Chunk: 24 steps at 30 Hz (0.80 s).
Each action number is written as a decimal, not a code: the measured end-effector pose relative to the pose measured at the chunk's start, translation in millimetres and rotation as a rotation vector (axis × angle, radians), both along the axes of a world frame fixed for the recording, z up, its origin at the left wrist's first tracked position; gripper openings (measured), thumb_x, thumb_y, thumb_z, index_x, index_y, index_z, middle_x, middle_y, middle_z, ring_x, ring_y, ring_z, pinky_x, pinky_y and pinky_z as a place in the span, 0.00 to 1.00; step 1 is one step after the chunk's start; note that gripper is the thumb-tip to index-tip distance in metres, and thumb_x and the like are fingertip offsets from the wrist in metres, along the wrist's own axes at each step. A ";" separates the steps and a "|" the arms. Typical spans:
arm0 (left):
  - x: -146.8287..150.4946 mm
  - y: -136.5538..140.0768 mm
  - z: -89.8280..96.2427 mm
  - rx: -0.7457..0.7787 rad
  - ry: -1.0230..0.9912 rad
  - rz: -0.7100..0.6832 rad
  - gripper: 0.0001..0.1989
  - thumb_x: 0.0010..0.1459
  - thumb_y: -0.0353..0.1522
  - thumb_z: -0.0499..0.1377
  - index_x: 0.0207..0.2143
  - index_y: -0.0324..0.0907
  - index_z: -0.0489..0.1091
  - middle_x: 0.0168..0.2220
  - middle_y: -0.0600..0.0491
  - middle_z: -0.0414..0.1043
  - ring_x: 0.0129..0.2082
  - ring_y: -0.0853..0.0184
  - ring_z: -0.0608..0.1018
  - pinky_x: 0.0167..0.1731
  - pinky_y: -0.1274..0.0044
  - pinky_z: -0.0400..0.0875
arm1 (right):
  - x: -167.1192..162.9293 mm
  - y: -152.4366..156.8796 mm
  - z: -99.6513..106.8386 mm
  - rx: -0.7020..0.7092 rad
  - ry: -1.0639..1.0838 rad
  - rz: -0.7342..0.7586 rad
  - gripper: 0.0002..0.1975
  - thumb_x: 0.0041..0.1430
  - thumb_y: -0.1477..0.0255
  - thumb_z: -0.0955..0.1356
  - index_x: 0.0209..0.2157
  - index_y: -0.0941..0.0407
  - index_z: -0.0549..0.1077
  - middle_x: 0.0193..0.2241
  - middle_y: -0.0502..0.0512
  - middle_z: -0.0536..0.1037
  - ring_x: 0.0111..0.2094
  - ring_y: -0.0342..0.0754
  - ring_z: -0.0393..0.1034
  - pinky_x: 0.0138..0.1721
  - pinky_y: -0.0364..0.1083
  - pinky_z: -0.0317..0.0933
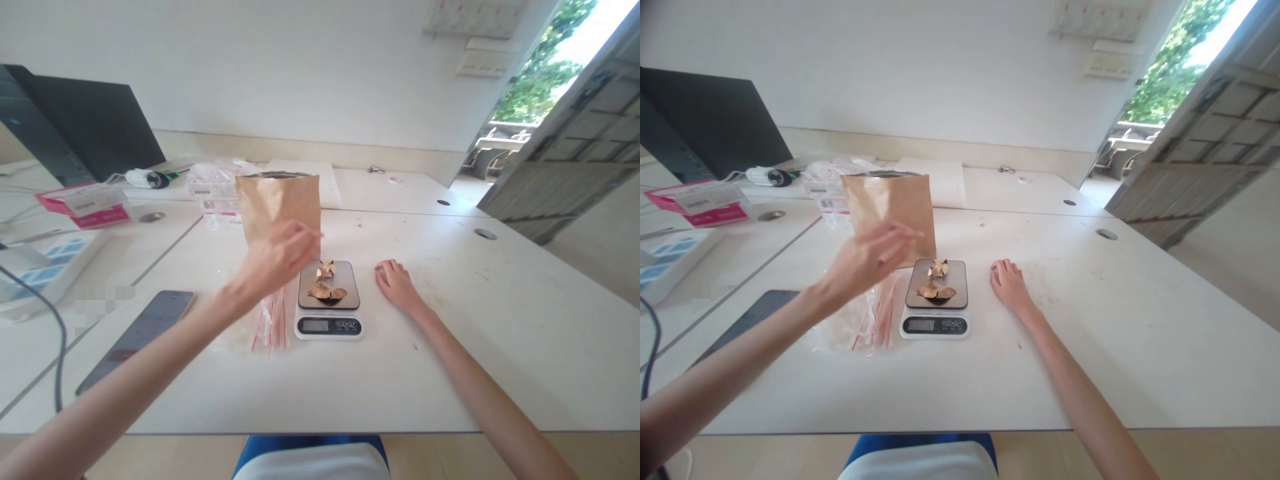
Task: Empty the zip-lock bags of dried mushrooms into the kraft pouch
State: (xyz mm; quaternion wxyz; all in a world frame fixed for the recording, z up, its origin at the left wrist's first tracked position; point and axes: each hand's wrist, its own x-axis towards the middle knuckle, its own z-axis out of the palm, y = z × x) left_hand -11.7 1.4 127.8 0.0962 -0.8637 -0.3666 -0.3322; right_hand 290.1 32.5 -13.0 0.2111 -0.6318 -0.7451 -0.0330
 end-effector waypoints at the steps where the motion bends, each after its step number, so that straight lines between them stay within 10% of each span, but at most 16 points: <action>1: -7.7 8.9 13.1 0.035 -0.095 0.076 0.14 0.65 0.35 0.47 0.42 0.42 0.71 0.40 0.49 0.73 0.36 0.67 0.75 0.36 0.75 0.70 | -0.2 -0.3 0.4 -0.001 -0.002 -0.001 0.09 0.61 0.71 0.57 0.38 0.56 0.67 0.40 0.61 0.71 0.42 0.55 0.66 0.44 0.53 0.59; 9: -38.6 88.4 44.3 -0.196 -0.066 0.285 0.13 0.58 0.29 0.47 0.32 0.43 0.71 0.34 0.50 0.75 0.33 0.64 0.74 0.37 0.71 0.66 | -1.0 -0.2 3.6 -0.016 -0.013 -0.002 0.10 0.60 0.71 0.58 0.39 0.57 0.67 0.41 0.63 0.71 0.42 0.56 0.66 0.44 0.54 0.60; 17: -38.4 85.1 59.7 0.023 -0.128 0.280 0.15 0.62 0.33 0.45 0.43 0.43 0.68 0.43 0.52 0.70 0.42 0.67 0.69 0.45 0.72 0.63 | -0.7 -0.3 3.3 -0.010 -0.020 0.003 0.10 0.60 0.71 0.58 0.39 0.56 0.66 0.41 0.63 0.71 0.42 0.56 0.66 0.45 0.54 0.60; 24: -42.9 103.7 60.6 -0.162 0.146 0.289 0.16 0.61 0.33 0.45 0.38 0.38 0.71 0.37 0.48 0.73 0.38 0.62 0.72 0.40 0.71 0.64 | 0.7 -0.2 3.7 -0.013 -0.035 0.013 0.10 0.61 0.70 0.57 0.39 0.56 0.66 0.41 0.63 0.71 0.42 0.56 0.66 0.44 0.54 0.60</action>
